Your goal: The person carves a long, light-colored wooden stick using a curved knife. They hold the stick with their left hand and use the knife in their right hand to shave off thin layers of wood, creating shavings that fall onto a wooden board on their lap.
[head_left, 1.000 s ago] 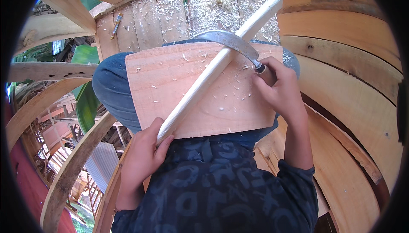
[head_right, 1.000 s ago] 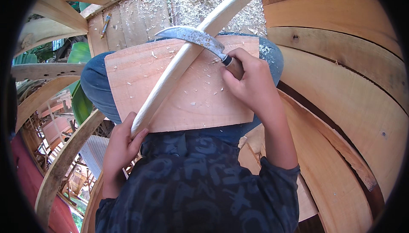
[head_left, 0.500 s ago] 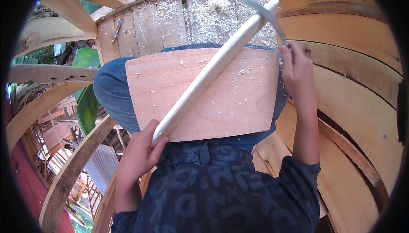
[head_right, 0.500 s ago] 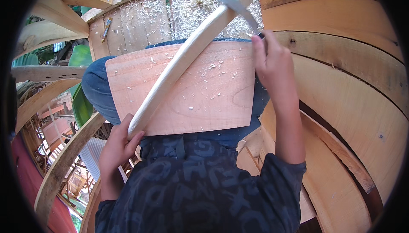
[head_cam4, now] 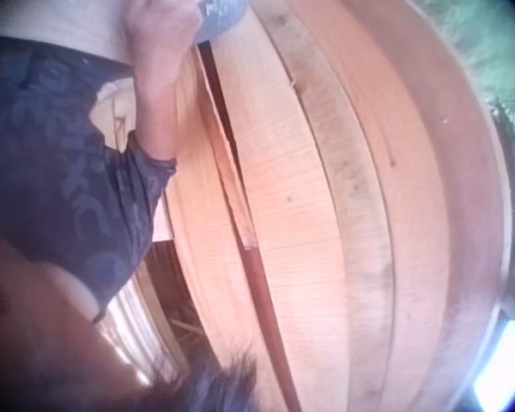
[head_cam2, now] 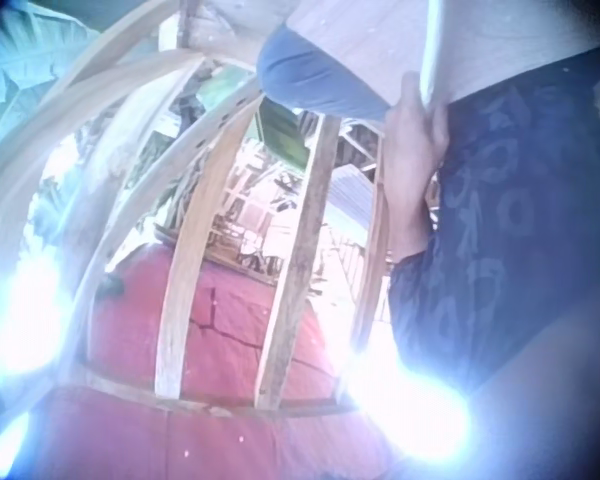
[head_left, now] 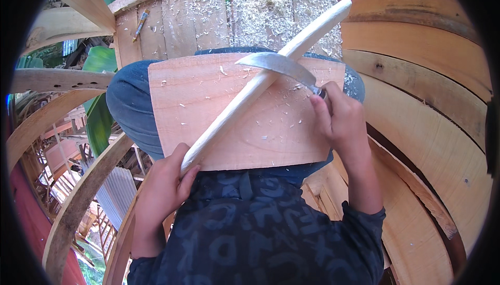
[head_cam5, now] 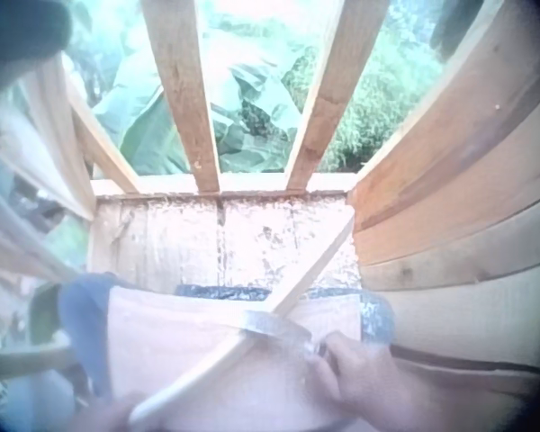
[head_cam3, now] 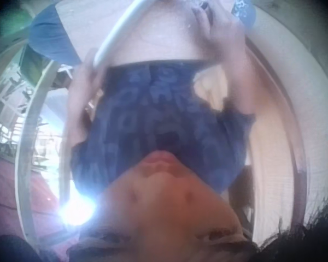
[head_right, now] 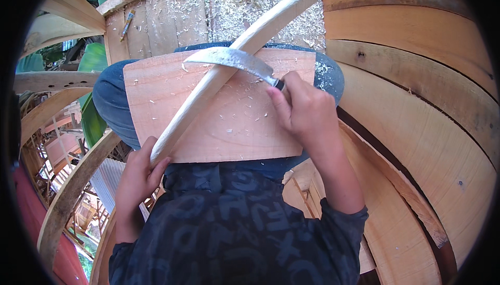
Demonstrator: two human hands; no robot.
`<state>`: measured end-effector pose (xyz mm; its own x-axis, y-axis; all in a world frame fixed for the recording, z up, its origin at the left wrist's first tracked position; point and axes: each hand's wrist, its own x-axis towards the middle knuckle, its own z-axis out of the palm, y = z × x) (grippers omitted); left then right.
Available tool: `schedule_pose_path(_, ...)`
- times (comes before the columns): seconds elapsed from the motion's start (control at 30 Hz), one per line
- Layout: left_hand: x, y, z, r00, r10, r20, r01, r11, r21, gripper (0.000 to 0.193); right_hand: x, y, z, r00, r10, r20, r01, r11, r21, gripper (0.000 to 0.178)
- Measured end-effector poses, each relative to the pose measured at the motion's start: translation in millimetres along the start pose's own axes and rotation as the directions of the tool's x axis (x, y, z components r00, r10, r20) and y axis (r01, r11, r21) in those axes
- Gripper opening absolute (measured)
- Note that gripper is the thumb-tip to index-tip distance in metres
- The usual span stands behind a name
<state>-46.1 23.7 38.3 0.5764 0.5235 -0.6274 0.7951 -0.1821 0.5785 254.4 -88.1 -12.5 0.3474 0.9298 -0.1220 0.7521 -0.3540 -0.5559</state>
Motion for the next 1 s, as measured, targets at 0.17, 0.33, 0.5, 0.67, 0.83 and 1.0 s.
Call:
schedule_pose_path(0.17, 1, 5, 1, 1.000, -0.027, -0.004, 0.027, 0.999, -0.044, 0.022, 9, 17, 2, 0.999, -0.020, -0.047, 0.016, 0.995, -0.096, 0.035)
schedule_pose_path(0.33, 0, 4, 1, 1.000, -0.022, -0.007, 0.021, 0.998, -0.053, 0.022, 11, 21, 5, 0.995, -0.045, -0.086, 0.033, 0.991, -0.130, 0.036)
schedule_pose_path(0.5, 0, 2, 2, 1.000, -0.004, -0.015, 0.002, 0.996, -0.090, 0.022, 10, 23, 2, 0.995, -0.058, -0.081, 0.044, 0.986, -0.159, 0.034)
schedule_pose_path(0.67, -1, -1, 1, 1.000, 0.007, -0.002, -0.008, 0.995, -0.096, 0.022, 8, 30, 2, 0.994, -0.023, -0.111, 0.006, 0.989, -0.150, 0.032)
schedule_pose_path(0.83, -3, -5, -2, 1.000, 0.015, 0.003, -0.014, 0.994, -0.105, 0.021, 10, 43, -3, 0.948, 0.165, -0.271, -0.215, 0.962, -0.166, 0.031)
schedule_pose_path(1.0, -7, -13, 2, 0.999, 0.044, 0.020, -0.042, 0.995, -0.093, 0.021, -3, 37, -37, 0.945, 0.217, -0.245, -0.248, 0.964, -0.101, 0.028)
